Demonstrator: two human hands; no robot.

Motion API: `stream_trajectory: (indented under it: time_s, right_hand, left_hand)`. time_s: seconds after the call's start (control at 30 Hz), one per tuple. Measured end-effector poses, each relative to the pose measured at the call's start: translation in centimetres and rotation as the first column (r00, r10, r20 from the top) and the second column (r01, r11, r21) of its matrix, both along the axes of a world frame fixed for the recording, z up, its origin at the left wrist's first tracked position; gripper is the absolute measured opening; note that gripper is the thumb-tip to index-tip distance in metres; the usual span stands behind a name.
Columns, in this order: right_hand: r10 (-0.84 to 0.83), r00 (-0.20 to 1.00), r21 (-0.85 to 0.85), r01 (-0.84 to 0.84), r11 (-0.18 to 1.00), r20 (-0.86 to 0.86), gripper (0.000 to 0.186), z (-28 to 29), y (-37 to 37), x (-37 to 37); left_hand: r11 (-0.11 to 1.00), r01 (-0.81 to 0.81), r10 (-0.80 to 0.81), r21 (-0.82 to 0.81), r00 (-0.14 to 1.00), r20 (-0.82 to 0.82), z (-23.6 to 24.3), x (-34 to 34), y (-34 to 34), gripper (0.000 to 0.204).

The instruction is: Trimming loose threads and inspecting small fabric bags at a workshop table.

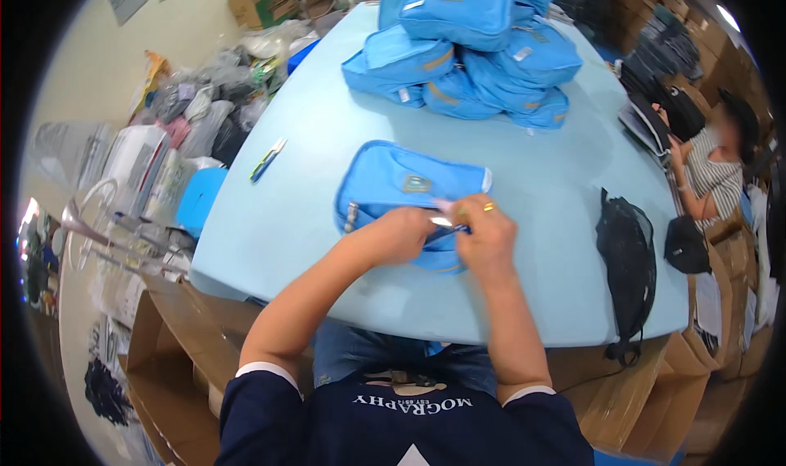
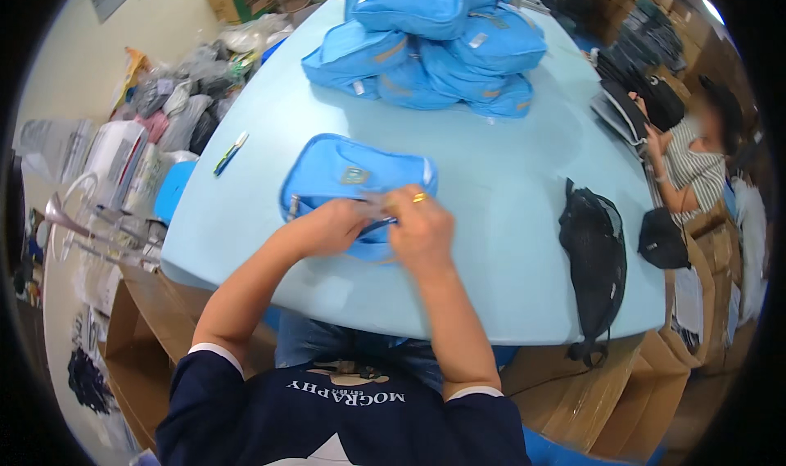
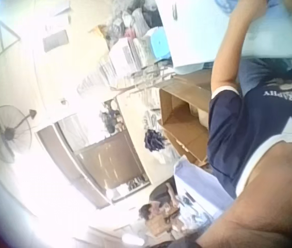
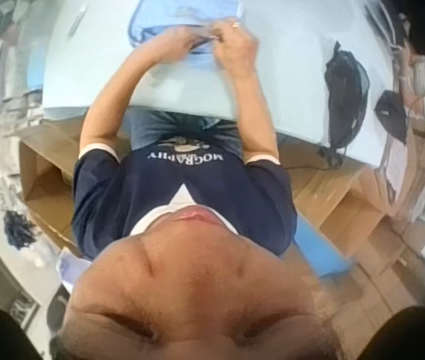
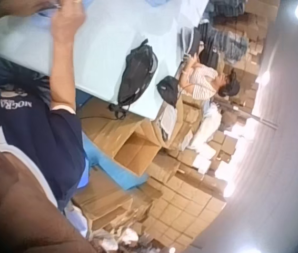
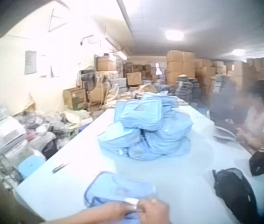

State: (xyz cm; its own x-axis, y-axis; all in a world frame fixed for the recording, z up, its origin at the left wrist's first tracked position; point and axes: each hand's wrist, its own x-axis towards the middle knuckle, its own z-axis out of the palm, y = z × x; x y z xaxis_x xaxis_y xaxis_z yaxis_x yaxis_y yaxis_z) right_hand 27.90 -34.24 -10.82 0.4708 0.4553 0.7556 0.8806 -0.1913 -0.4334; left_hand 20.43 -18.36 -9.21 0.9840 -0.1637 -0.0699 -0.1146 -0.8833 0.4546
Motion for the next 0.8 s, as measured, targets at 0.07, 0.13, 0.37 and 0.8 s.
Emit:
stream_trajectory:
  time_s: [0.07, 0.13, 0.37, 0.8]
  right_hand:
    - [-0.097, 0.993, -0.091, 0.091, 0.992, -0.070, 0.027, -0.7, -1.6, 2.4]
    - [0.001, 0.980, 0.037, 0.007, 0.999, -0.197, 0.018, 0.0, -2.6, 3.5]
    - [0.068, 0.848, 0.022, -0.066, 0.998, -0.525, 0.018, 0.1, -0.1, -3.7]
    - [-0.351, 0.935, -0.344, 0.313, 0.885, -0.053, 0.011, -1.1, -0.5, -4.5]
  left_hand:
    - [0.856, 0.104, 0.070, -0.507, 0.947, 0.313, 2.1, -4.0, 0.4, 0.031]
    - [0.876, -0.108, 0.396, -0.469, 0.715, 0.576, 2.2, -5.7, 1.9, 0.030]
    - [0.583, -0.643, 0.748, -0.497, 0.663, 0.018, -2.4, -5.4, 3.9, 0.047]
    - [0.766, -0.529, 0.633, -0.366, 0.719, 0.286, -3.6, -5.8, 3.3, 0.033]
